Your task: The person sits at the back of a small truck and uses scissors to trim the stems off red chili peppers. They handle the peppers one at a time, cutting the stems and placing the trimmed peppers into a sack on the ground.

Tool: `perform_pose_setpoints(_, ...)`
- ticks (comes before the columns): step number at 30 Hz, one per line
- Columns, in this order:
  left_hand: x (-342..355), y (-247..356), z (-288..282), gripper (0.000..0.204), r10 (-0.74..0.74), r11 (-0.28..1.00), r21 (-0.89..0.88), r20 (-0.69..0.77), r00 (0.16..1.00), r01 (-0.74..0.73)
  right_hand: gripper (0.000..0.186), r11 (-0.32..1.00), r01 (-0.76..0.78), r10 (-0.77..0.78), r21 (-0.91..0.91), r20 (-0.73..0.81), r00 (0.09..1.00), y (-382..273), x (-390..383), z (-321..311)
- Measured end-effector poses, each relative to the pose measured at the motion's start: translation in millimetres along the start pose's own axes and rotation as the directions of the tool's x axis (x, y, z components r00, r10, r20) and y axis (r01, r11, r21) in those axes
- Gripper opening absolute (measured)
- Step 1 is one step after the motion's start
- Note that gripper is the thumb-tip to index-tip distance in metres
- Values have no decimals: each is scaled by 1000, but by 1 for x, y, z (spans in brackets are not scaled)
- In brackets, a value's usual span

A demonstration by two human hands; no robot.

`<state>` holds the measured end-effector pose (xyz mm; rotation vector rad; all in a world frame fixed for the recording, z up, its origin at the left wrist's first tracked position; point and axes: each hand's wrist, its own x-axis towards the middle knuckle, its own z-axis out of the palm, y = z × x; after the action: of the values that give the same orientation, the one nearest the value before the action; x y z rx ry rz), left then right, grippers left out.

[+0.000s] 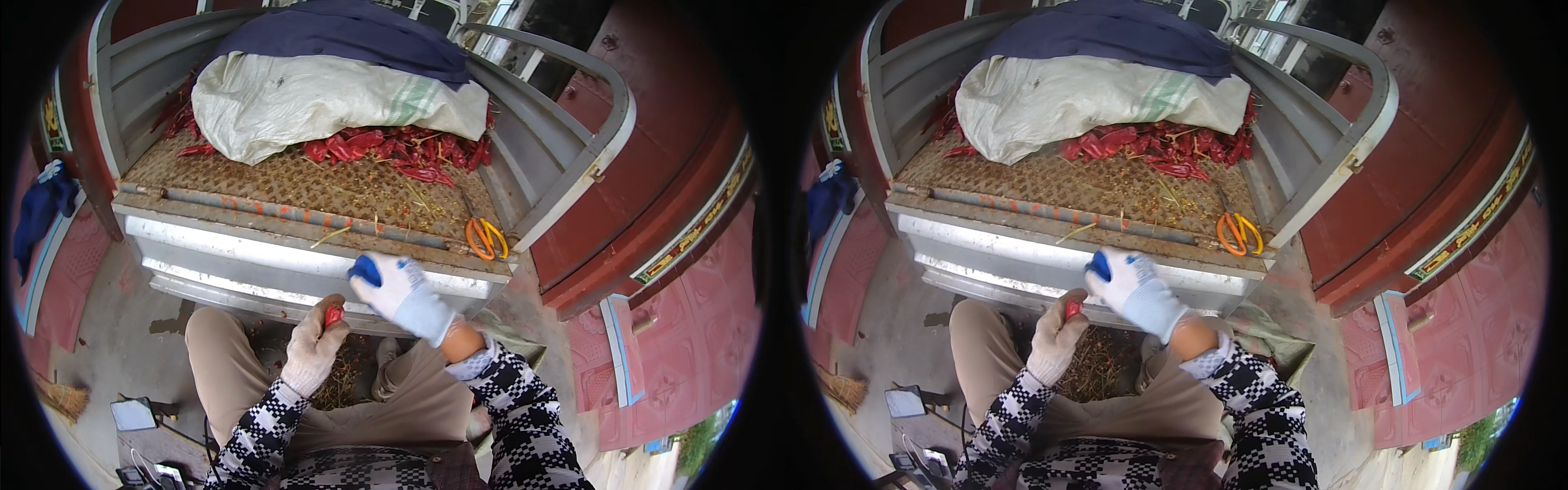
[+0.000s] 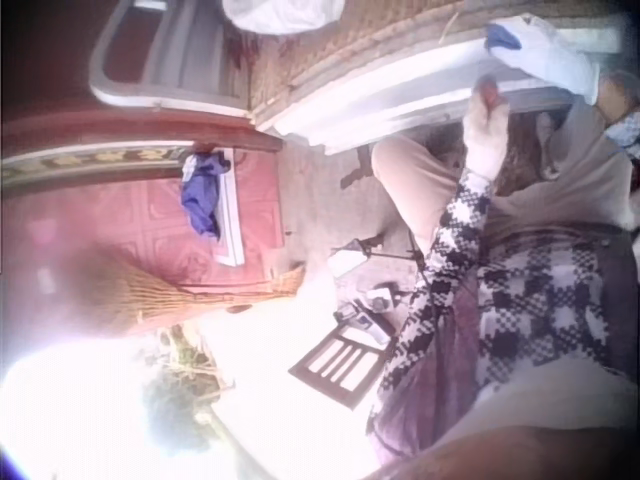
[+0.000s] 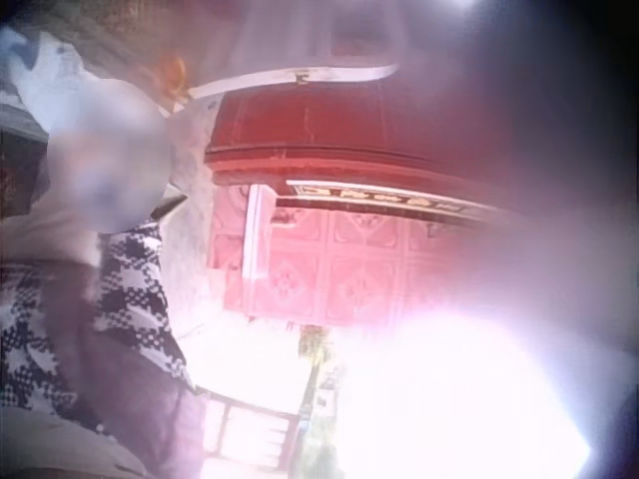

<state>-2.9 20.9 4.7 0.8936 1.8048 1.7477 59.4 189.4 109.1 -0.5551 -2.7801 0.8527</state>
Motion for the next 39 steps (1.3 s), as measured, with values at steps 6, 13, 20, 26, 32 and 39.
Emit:
perform_pose_setpoints(6, 1, 1, 7, 26, -131, 898, -398, 169, 977, 189, 45, 766, -469, 351, -440, -325, 878, 116, -3, -111)
perform_pose_setpoints(13, -2, -6, -6, 26, -144, 898, -397, 141, 979, 189, 55, 758, -522, 431, -391, -300, 851, 167, -8, -128)
perform_pose_setpoints(20, -5, 4, -7, 33, -111, 936, -305, 216, 970, 175, 60, 569, -634, 628, -523, -220, 746, 177, -12, -135)
perform_pose_setpoints(26, -5, 10, -9, 33, -106, 873, -435, 271, 957, 220, 48, 500, -694, 698, -518, -233, 677, 179, -3, -137)
perform_pose_setpoints(32, -5, 9, -16, 28, -86, 871, -458, 213, 973, 177, 37, 767, -623, 599, -154, -176, 781, 193, -38, -127)
perform_pose_setpoints(39, 1, -2, -18, 30, -52, 870, -471, 206, 977, 146, 33, 755, -325, 159, 569, 321, 934, 79, -119, -40)
